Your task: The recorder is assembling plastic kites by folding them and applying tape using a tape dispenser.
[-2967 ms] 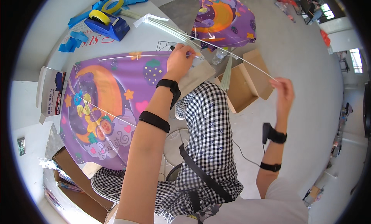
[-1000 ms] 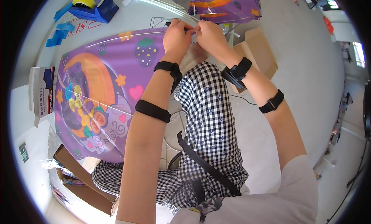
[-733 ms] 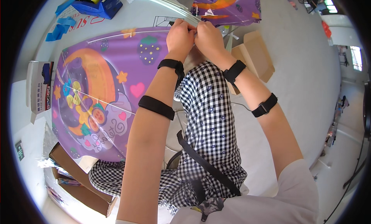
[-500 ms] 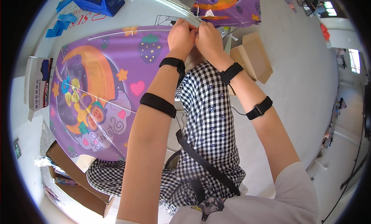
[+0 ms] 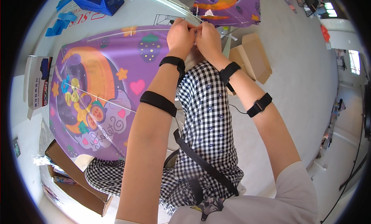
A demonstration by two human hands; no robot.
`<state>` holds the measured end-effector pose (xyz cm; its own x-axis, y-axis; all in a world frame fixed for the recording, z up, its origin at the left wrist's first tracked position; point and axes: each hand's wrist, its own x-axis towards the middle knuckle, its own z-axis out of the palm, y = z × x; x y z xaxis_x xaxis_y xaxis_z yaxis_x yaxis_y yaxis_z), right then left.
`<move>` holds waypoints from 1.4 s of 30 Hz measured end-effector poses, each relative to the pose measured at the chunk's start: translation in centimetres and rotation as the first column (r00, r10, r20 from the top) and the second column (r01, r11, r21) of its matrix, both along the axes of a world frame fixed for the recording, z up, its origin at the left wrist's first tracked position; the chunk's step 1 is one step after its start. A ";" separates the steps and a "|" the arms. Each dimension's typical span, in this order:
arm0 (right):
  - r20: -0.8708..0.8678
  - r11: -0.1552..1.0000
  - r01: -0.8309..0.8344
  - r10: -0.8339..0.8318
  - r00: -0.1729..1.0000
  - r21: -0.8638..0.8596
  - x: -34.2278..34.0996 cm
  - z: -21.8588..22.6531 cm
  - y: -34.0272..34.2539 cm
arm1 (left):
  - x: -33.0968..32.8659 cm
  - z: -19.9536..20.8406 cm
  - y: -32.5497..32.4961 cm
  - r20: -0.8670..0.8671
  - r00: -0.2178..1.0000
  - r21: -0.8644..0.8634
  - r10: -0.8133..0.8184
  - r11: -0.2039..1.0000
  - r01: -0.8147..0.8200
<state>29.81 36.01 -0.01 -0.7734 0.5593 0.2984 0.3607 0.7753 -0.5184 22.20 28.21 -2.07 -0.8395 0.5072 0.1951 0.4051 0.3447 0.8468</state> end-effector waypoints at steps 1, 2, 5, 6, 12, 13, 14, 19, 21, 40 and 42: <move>-0.035 1.000 -0.011 0.011 0.999 0.013 -0.1 -0.1 0.0 | 0.0 0.0 0.0 0.024 1.000 -0.023 0.002 1.000 -0.002; -0.049 1.000 -0.011 0.011 0.999 0.012 -0.1 -0.1 0.0 | 0.0 0.0 0.1 0.005 1.000 -0.006 0.003 1.000 -0.003; -0.063 0.999 -0.021 0.023 0.998 0.033 -0.2 -0.3 0.0 | -0.2 0.1 0.2 0.006 1.000 -0.010 0.013 1.000 -0.013; -0.063 0.999 -0.019 0.021 0.998 0.032 -0.2 -0.4 0.0 | -0.2 0.1 0.2 0.005 1.000 -0.009 0.019 1.000 -0.019; -0.065 0.998 -0.031 0.035 0.997 0.059 -0.4 -0.5 0.1 | -0.2 0.4 0.6 0.051 0.997 -0.061 0.060 0.997 -0.056; -0.066 0.998 -0.031 0.034 0.997 0.052 -0.4 -0.5 0.1 | -0.2 0.5 0.7 0.067 0.996 -0.083 0.065 0.995 -0.059; -0.068 0.998 -0.029 0.033 0.997 0.047 -0.4 -0.5 0.2 | -0.2 0.5 0.8 0.054 0.997 -0.069 0.062 0.996 -0.058; -0.098 1.000 -0.021 0.022 0.995 0.009 -0.4 -0.2 0.0 | -0.3 0.6 0.9 0.055 0.996 -0.104 0.074 0.992 -0.068; -0.096 1.000 -0.009 0.007 0.995 -0.018 -0.4 -0.1 -0.1 | -0.3 0.7 1.0 0.032 0.996 -0.088 0.080 0.993 -0.077; -0.123 0.988 -0.023 0.043 0.991 0.156 -0.7 -0.8 0.1 | -0.1 0.7 1.0 0.004 0.997 -0.079 0.082 0.994 -0.082; -0.113 0.986 -0.009 0.028 0.993 0.164 -0.6 -0.6 0.0 | 0.0 0.8 1.0 0.009 0.997 -0.047 0.082 0.996 -0.082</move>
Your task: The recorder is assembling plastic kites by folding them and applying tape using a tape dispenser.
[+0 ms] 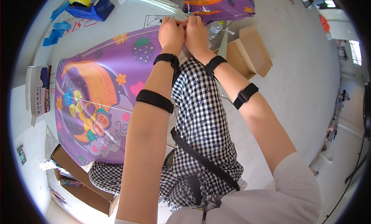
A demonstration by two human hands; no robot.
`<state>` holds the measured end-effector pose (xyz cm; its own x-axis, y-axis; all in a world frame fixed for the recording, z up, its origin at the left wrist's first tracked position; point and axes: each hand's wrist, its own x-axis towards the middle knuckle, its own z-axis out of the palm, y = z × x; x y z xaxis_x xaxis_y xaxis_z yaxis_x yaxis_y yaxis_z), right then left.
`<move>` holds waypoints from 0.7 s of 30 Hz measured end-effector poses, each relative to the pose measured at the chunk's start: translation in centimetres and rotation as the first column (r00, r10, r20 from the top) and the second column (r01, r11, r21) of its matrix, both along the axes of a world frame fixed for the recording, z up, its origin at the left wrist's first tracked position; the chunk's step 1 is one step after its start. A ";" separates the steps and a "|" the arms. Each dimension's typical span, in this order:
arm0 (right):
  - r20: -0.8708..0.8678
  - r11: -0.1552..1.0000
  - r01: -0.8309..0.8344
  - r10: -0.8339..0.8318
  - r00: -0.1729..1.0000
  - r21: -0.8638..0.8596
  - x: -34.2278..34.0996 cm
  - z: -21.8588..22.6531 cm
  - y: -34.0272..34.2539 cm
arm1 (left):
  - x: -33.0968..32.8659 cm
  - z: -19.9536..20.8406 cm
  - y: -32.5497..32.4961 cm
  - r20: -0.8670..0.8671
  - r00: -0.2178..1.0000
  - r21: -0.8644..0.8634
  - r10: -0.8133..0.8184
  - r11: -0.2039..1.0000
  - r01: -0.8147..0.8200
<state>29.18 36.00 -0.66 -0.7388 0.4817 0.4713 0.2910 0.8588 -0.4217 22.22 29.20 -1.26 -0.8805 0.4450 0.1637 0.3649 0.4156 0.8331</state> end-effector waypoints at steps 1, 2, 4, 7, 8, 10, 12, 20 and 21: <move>0.006 1.000 -0.004 0.004 1.000 0.007 0.1 0.1 0.0 | 0.0 0.0 0.0 0.048 0.999 -0.010 -0.004 1.000 0.004; 0.033 1.000 -0.001 0.001 0.999 -0.002 0.1 0.2 -0.1 | 0.1 0.1 -0.1 0.019 1.000 0.013 0.001 1.000 -0.001; 0.008 1.000 -0.012 0.012 1.000 -0.022 0.2 0.2 -0.1 | 0.1 0.2 -0.1 0.025 1.000 -0.014 -0.017 1.000 0.017; -0.017 0.992 0.000 -0.002 1.000 -0.124 0.3 0.0 0.1 | 0.0 0.2 -0.1 0.046 0.998 -0.009 -0.036 0.999 0.036; -0.042 0.983 0.014 -0.022 0.999 -0.184 0.3 -0.2 0.2 | 0.0 0.1 -0.2 0.019 0.999 0.011 -0.029 1.000 0.029; -0.128 0.983 -0.009 -0.015 0.992 -0.185 0.5 -0.5 0.6 | 0.2 0.1 -0.3 0.005 0.996 -0.005 -0.085 0.996 0.085; -0.212 0.982 -0.033 -0.007 0.977 -0.186 0.8 -0.5 1.1 | 0.2 0.1 -0.2 -0.012 0.997 0.017 -0.079 0.997 0.079; -0.208 0.863 -0.030 -0.089 0.974 -0.505 2.1 1.3 2.7 | 0.4 0.7 -0.7 -0.043 0.995 -0.029 -0.093 0.995 0.092; -0.215 0.858 -0.059 -0.060 0.975 -0.509 1.9 1.5 2.9 | 0.3 0.7 -0.8 -0.035 0.993 -0.024 -0.112 0.994 0.111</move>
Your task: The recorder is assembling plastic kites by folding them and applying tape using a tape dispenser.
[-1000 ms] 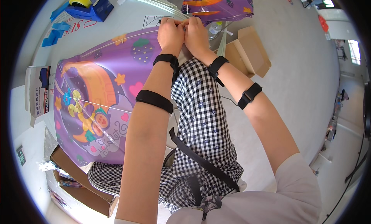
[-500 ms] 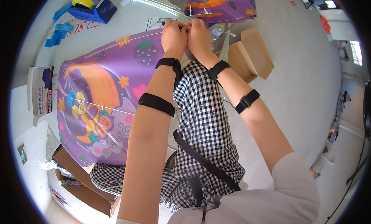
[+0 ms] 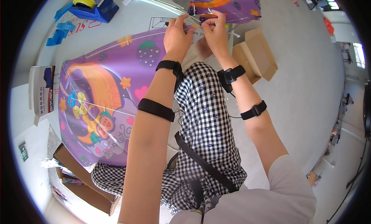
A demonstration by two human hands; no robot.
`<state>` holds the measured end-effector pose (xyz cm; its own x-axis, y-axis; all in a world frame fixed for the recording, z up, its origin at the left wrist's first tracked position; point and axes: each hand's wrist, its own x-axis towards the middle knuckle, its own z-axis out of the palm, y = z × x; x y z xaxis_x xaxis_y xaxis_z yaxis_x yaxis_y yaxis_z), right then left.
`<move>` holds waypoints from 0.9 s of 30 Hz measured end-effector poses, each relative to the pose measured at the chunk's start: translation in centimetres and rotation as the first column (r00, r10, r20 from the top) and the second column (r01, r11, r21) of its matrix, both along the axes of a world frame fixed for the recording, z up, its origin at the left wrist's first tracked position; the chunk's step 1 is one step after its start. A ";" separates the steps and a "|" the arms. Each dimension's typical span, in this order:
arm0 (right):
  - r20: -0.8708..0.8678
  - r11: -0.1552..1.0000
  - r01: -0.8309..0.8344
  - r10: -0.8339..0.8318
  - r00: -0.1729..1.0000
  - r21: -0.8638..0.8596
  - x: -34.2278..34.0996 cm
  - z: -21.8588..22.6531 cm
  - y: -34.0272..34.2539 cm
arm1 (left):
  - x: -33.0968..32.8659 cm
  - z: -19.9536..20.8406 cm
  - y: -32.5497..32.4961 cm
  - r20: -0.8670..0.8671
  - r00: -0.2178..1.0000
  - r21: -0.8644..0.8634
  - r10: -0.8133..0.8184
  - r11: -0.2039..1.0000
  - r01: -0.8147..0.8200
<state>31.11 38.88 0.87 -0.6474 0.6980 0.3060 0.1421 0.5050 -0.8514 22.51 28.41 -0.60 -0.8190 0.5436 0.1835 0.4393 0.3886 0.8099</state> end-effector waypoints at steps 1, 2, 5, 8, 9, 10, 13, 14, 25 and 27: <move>0.025 0.999 -0.012 0.012 1.000 -0.031 -0.2 0.2 0.2 | -0.1 -0.1 0.0 0.009 1.000 0.006 -0.019 1.000 0.019; -0.009 1.000 -0.028 0.028 1.000 -0.005 -0.3 0.4 0.4 | -0.3 -0.2 -0.1 0.008 1.000 0.005 -0.021 1.000 0.021; 0.055 0.994 -0.063 0.058 0.997 0.093 -0.9 0.9 0.9 | -0.6 -0.5 -0.1 -0.023 0.999 0.066 -0.049 0.997 0.050; 0.124 0.990 -0.092 0.078 0.989 0.112 -1.7 1.3 1.1 | -0.5 -0.6 0.0 -0.038 0.998 0.078 -0.039 0.996 0.042; 0.191 0.992 -0.104 0.090 0.978 0.069 -2.0 1.3 1.1 | -0.4 -0.6 0.0 0.014 0.999 0.073 -0.047 0.996 0.046; 0.251 0.993 -0.118 0.108 0.962 0.027 -2.1 1.4 1.0 | -0.3 -0.5 0.0 0.066 0.996 0.068 -0.054 0.996 0.050; 0.316 0.991 -0.104 0.071 0.946 0.086 -2.5 1.1 0.7 | -0.1 -0.4 0.1 0.082 0.997 0.058 -0.012 0.998 0.007; 0.316 0.991 -0.107 0.074 0.946 0.086 -2.6 0.9 0.7 | 0.0 -0.4 0.3 0.083 0.997 0.058 -0.009 0.998 0.004; 0.317 0.983 -0.143 0.101 0.943 0.113 -2.4 0.1 1.1 | 0.4 -0.5 0.5 -0.028 0.996 -0.003 0.082 0.997 -0.082; 0.308 0.972 -0.178 0.125 0.943 0.151 -2.4 0.2 1.0 | 0.5 -0.5 0.5 -0.053 0.995 0.011 0.087 0.996 -0.087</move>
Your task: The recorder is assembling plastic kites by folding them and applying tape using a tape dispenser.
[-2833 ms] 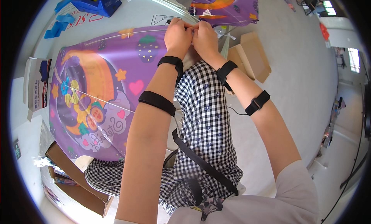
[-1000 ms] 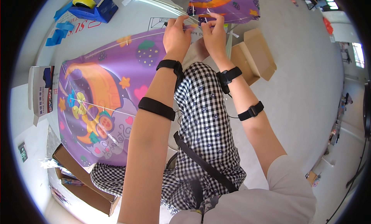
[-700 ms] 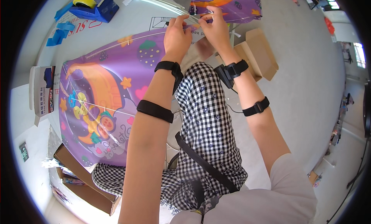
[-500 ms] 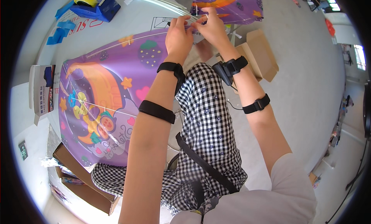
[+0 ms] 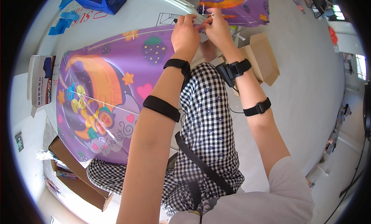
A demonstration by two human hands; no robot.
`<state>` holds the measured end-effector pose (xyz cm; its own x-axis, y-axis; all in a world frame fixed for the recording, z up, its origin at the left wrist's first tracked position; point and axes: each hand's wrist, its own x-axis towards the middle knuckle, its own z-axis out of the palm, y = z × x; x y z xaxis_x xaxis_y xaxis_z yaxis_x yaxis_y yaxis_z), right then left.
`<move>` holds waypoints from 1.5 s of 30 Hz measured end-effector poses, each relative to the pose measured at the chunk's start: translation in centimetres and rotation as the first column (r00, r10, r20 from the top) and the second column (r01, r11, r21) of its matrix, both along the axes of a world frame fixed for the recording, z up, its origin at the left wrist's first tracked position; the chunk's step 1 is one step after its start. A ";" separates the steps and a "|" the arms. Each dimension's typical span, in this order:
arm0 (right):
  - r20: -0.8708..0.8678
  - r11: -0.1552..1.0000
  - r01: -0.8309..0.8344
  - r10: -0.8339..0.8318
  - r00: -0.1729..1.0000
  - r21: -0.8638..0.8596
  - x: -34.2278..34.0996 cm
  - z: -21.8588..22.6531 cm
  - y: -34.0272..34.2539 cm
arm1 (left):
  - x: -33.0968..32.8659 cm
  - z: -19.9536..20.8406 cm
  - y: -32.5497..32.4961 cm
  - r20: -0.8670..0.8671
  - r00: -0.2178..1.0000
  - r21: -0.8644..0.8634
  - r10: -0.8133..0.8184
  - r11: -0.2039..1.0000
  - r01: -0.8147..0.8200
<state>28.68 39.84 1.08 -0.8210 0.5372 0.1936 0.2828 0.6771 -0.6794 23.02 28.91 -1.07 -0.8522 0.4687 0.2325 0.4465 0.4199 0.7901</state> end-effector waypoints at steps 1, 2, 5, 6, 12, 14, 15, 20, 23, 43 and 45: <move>0.017 1.000 -0.013 0.013 1.000 0.022 0.0 0.1 -0.1 | 0.0 0.0 0.0 0.016 1.000 -0.024 -0.004 1.000 0.004; -0.013 0.999 -0.036 0.036 0.999 0.038 0.0 0.2 -0.2 | 0.1 0.0 0.0 -0.004 1.000 -0.005 -0.001 1.000 0.001; 0.133 0.927 -0.090 0.044 0.990 0.364 0.0 0.3 -0.9 | 0.2 0.1 0.1 -0.017 1.000 -0.014 0.005 1.000 -0.005; 0.144 0.898 -0.100 0.041 0.989 0.429 0.1 0.3 -1.3 | 0.2 0.1 0.0 -0.004 1.000 -0.028 0.003 1.000 -0.003; 0.137 0.851 -0.047 -0.030 0.990 0.523 0.1 0.7 -2.6 | 0.0 0.4 -0.2 0.021 1.000 -0.033 -0.023 0.999 0.024; 0.174 0.848 -0.051 -0.049 0.984 0.527 0.1 0.6 -2.6 | 0.1 0.4 -0.1 0.022 0.999 -0.028 -0.027 0.999 0.027; 0.144 0.823 -0.063 -0.023 0.989 0.564 0.1 0.6 -2.6 | 0.1 0.4 -0.1 0.020 1.000 -0.039 -0.020 0.999 0.021; 0.132 0.767 -0.099 0.019 0.991 0.634 0.4 -0.2 -1.1 | 0.0 0.1 -0.1 0.018 1.000 -0.022 -0.006 1.000 0.006; 0.112 0.757 0.008 -0.107 0.988 0.653 2.1 2.4 4.9 | 0.1 0.1 -0.1 0.015 1.000 0.006 -0.015 1.000 0.015; 0.084 0.926 0.067 -0.039 0.996 -0.371 3.9 1.4 1.0 | -0.2 0.1 -0.6 0.078 0.992 0.030 -0.103 0.994 0.101; 0.080 0.884 0.123 -0.098 0.992 -0.450 3.7 1.2 1.0 | -0.3 0.0 -0.7 0.063 0.992 0.060 -0.111 0.992 0.107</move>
